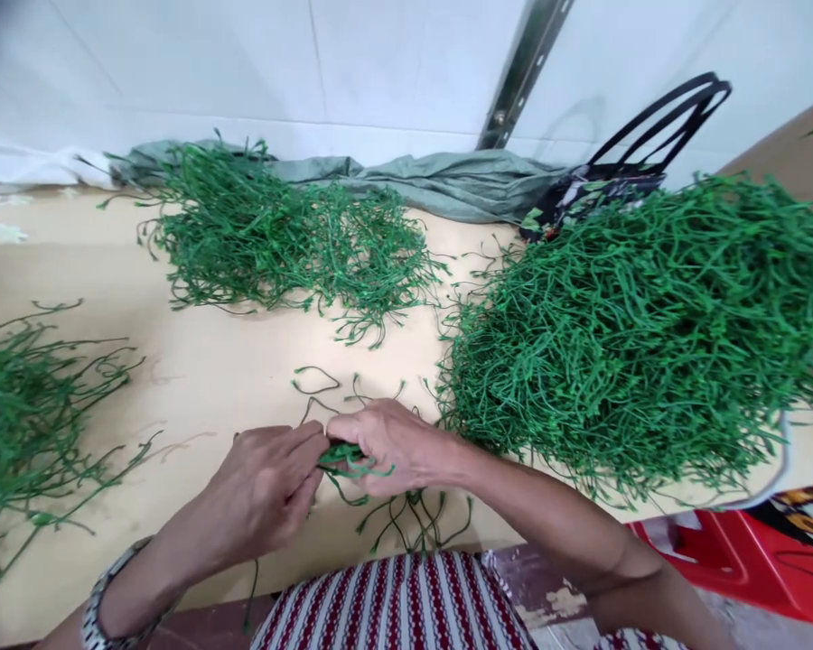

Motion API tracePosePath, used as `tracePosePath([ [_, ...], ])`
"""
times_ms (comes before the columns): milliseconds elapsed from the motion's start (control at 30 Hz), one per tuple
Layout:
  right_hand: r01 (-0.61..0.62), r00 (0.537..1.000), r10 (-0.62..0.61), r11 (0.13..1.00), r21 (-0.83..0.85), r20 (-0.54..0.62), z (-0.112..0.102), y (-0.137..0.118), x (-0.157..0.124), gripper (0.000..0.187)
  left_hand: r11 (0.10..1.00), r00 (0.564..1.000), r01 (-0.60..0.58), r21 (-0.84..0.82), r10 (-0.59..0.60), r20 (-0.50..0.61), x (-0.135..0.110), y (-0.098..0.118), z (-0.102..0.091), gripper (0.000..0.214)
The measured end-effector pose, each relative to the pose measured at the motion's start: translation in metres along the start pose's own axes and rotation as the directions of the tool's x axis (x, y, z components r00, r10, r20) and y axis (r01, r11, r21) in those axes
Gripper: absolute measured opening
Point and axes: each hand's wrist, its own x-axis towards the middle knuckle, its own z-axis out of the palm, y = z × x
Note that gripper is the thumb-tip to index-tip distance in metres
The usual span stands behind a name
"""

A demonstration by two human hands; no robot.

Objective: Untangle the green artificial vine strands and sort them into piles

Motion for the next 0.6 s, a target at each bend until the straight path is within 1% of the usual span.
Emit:
tracePosePath([
  [100, -0.002, 0.998, 0.013, 0.985, -0.173, 0.061, -0.004, -0.001, -0.004, 0.015, 0.994, 0.997, -0.076, 0.084, 0.077, -0.007, 0.002, 0.001, 0.008, 0.021],
  [233, 0.031, 0.995, -0.003, 0.954, -0.299, 0.096, -0.004, -0.002, -0.009, 0.014, 0.977, 0.989, -0.147, 0.152, 0.147, 0.012, 0.004, 0.007, 0.018, 0.023],
  [300, 0.020, 0.995, 0.020, 0.926, -0.377, 0.101, -0.003, -0.001, -0.012, 0.014, 0.975, 0.988, -0.156, 0.159, 0.155, 0.022, 0.004, 0.010, 0.023, 0.024],
  [367, 0.014, 0.992, 0.041, 0.903, -0.430, 0.120, -0.004, 0.000, -0.014, 0.016, 0.983, 0.989, -0.151, 0.102, 0.150, 0.017, 0.004, 0.009, 0.025, 0.025],
  [400, -0.003, 0.993, 0.055, 0.899, -0.438, 0.107, -0.007, 0.001, -0.015, 0.017, 0.991, 0.992, -0.124, 0.043, 0.124, -0.001, 0.005, 0.007, 0.024, 0.024],
  [433, -0.038, 0.995, 0.074, 0.899, -0.435, 0.065, -0.010, 0.002, -0.015, 0.018, 0.997, 0.997, -0.070, -0.042, 0.069, -0.030, 0.006, 0.004, 0.021, 0.022],
  [467, -0.085, 0.996, 0.090, 0.904, -0.419, -0.009, -0.014, 0.003, -0.016, 0.018, 0.987, 0.998, 0.012, -0.159, -0.022, -0.062, 0.007, 0.000, 0.018, 0.020],
  [500, -0.131, 0.990, 0.098, 0.913, -0.387, -0.105, -0.019, 0.005, -0.016, 0.016, 0.947, 0.987, 0.109, -0.304, -0.138, -0.077, 0.008, -0.005, 0.013, 0.018],
  [533, -0.161, 0.974, 0.095, 0.929, -0.332, -0.204, -0.022, 0.006, -0.016, 0.013, 0.865, 0.963, 0.204, -0.459, -0.262, -0.067, 0.009, -0.009, 0.009, 0.017],
  [567, -0.165, 0.954, 0.091, 0.955, -0.245, -0.287, -0.025, 0.008, -0.016, 0.009, 0.749, 0.928, 0.278, -0.601, -0.371, -0.033, 0.010, -0.014, 0.004, 0.016],
  [600, -0.142, 0.936, 0.093, 0.983, -0.121, -0.341, -0.026, 0.009, -0.014, 0.008, 0.621, 0.894, 0.324, -0.714, -0.448, 0.016, 0.011, -0.017, 0.001, 0.015],
])
